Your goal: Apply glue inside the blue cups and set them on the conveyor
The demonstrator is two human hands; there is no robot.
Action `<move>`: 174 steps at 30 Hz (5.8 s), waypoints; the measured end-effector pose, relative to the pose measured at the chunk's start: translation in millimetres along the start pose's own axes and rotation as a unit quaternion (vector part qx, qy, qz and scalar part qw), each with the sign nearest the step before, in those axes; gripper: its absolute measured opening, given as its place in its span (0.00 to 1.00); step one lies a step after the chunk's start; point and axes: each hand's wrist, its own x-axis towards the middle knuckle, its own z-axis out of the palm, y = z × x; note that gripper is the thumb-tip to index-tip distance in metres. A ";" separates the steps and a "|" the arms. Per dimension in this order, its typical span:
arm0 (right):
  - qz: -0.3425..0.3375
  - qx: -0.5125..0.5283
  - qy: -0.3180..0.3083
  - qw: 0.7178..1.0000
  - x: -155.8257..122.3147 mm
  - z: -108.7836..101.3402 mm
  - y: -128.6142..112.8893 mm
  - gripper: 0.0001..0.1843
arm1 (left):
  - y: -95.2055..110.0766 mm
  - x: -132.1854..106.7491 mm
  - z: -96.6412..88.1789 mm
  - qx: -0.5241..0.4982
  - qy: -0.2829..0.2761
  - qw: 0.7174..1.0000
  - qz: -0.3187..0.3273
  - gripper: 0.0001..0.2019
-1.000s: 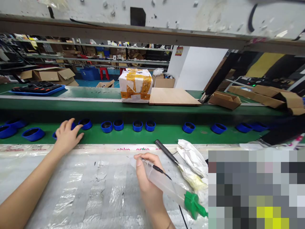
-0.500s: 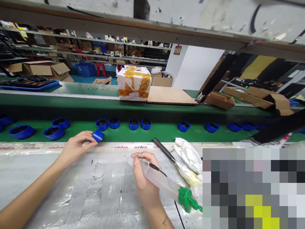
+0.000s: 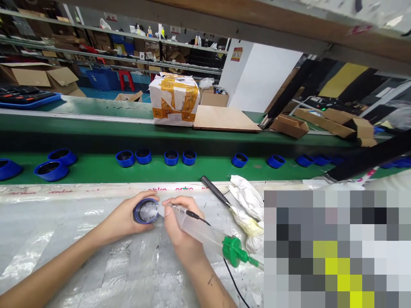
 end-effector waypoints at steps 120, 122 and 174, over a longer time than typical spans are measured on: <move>-0.003 -0.047 -0.147 0.988 -9.6 8.8 -25.7 0.02 | 13.7 0.5 -4.6 -0.009 -0.070 0.989 0.126 0.19; -0.015 -0.045 -0.140 0.989 -9.0 10.2 -25.4 0.02 | 13.6 0.4 -4.8 -0.013 -0.073 0.989 0.127 0.19; 0.009 0.034 0.024 0.999 -2.0 -1.4 -5.4 0.03 | -5.9 5.2 -28.7 -0.052 0.014 0.998 0.015 0.39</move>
